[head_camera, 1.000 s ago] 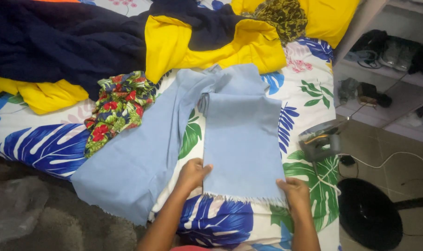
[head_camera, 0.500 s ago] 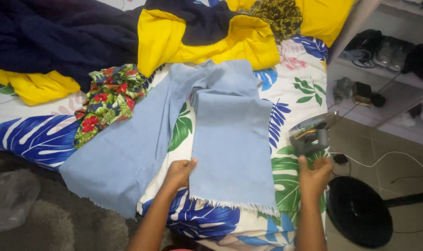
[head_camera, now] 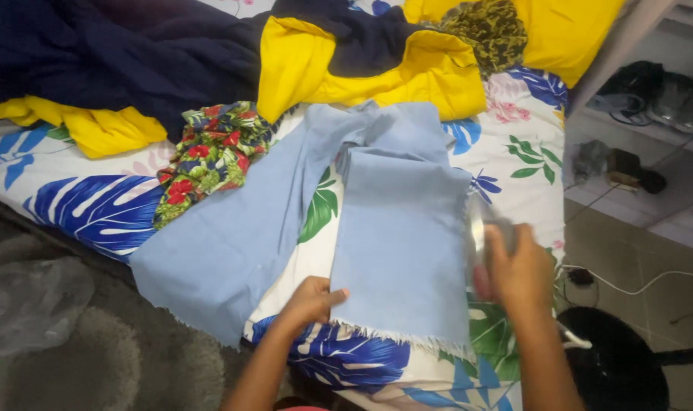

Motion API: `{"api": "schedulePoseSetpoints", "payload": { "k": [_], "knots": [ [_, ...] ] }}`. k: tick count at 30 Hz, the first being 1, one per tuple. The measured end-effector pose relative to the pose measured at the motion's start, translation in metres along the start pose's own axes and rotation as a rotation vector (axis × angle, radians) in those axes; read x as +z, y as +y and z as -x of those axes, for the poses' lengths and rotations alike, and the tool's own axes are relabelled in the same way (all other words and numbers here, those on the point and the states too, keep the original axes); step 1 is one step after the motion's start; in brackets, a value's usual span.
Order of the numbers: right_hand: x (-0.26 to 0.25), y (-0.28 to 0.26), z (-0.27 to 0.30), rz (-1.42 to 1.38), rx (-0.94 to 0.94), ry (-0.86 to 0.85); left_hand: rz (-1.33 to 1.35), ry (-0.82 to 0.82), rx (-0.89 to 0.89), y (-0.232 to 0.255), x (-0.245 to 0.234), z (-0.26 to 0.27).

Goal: Ironing a pair of light blue denim jeans on a bed surface.

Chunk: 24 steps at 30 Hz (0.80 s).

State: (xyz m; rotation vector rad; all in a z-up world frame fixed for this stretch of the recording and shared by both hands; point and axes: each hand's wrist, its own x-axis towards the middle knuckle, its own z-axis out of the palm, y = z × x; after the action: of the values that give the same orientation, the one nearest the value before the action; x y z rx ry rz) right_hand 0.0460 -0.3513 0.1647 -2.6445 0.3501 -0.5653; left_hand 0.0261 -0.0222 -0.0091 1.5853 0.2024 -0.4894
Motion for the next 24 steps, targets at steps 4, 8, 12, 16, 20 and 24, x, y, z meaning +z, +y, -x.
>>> {"api": "schedulePoseSetpoints", "payload": {
  "k": [4,8,12,16,20,24],
  "knots": [
    [0.007,-0.084,0.034,0.084,-0.021,-0.432,0.092,-0.109,-0.112,0.005,-0.002,0.018],
    [0.082,-0.097,0.057,0.130,-0.234,-0.532,0.160,-0.222,-0.149,-0.010,-0.009,0.013],
    [0.127,-0.109,0.037,0.066,-0.346,-0.466,0.183,-0.275,-0.175,-0.014,-0.010,0.012],
    [0.169,-0.123,-0.013,0.003,-0.370,-0.300,0.188,-0.304,-0.169,-0.012,-0.014,0.011],
    [0.166,-0.123,-0.019,0.014,-0.356,-0.336,0.193,-0.308,-0.182,-0.007,-0.013,0.016],
    [0.113,-0.123,0.037,-0.007,-0.376,-0.552,0.213,-0.333,-0.183,-0.015,-0.015,0.012]
  ]
}}
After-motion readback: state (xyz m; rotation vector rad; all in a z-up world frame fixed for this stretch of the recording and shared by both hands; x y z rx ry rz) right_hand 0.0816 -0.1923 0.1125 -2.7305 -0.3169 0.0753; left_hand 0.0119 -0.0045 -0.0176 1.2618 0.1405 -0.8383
